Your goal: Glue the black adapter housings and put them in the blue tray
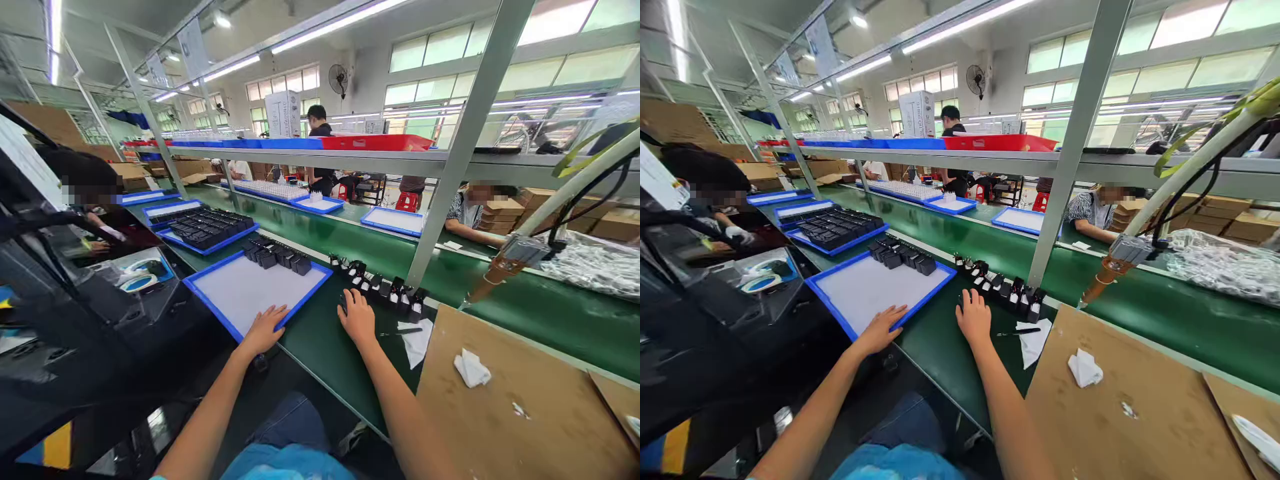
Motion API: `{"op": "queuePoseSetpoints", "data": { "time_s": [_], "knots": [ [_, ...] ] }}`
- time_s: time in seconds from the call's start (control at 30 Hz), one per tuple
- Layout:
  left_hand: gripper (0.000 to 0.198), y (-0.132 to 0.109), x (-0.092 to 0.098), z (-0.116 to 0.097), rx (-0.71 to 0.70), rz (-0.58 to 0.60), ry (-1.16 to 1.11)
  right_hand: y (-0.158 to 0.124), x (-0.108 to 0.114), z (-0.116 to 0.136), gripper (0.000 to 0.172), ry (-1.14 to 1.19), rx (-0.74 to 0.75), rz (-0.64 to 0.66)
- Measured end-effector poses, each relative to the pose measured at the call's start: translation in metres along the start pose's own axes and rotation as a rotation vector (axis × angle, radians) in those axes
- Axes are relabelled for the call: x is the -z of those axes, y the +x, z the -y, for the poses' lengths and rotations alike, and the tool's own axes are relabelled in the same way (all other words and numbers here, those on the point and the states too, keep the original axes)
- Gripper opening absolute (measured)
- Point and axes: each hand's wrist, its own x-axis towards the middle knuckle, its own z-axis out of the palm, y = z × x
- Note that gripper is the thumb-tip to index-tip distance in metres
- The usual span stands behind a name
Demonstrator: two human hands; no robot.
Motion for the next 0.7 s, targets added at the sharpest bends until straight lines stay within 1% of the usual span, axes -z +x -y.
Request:
{"op": "queuePoseSetpoints", "data": {
  "time_s": [0.1, 0.2, 0.27, 0.43, 0.53, 0.63, 0.7],
  "knots": [
    [0.057, -0.008, 0.000, 0.021, -0.023, -0.015, -0.024, -0.002, 0.000, 0.002, 0.044, 0.008, -0.002, -0.002],
    [0.055, -0.006, 0.000, 0.026, -0.037, -0.042, -0.044, -0.003, 0.000, 0.001, 0.043, 0.016, -0.008, 0.008],
    [0.054, 0.002, 0.002, 0.021, -0.025, -0.051, -0.034, -0.003, 0.000, 0.000, 0.043, 0.022, -0.012, 0.025],
    [0.053, 0.029, 0.010, -0.002, 0.033, -0.034, 0.015, -0.003, 0.002, 0.000, 0.045, 0.038, -0.024, 0.077],
    [0.053, 0.041, 0.012, -0.010, 0.045, -0.035, 0.017, -0.005, 0.007, 0.001, 0.045, 0.041, -0.035, 0.101],
    [0.053, 0.046, 0.012, -0.015, 0.042, -0.029, 0.021, -0.004, 0.023, -0.002, 0.053, 0.041, -0.047, 0.112],
    [0.054, 0.046, 0.012, -0.016, 0.036, -0.025, 0.038, 0.008, 0.040, -0.003, 0.061, 0.068, -0.050, 0.109]
  ]
}}
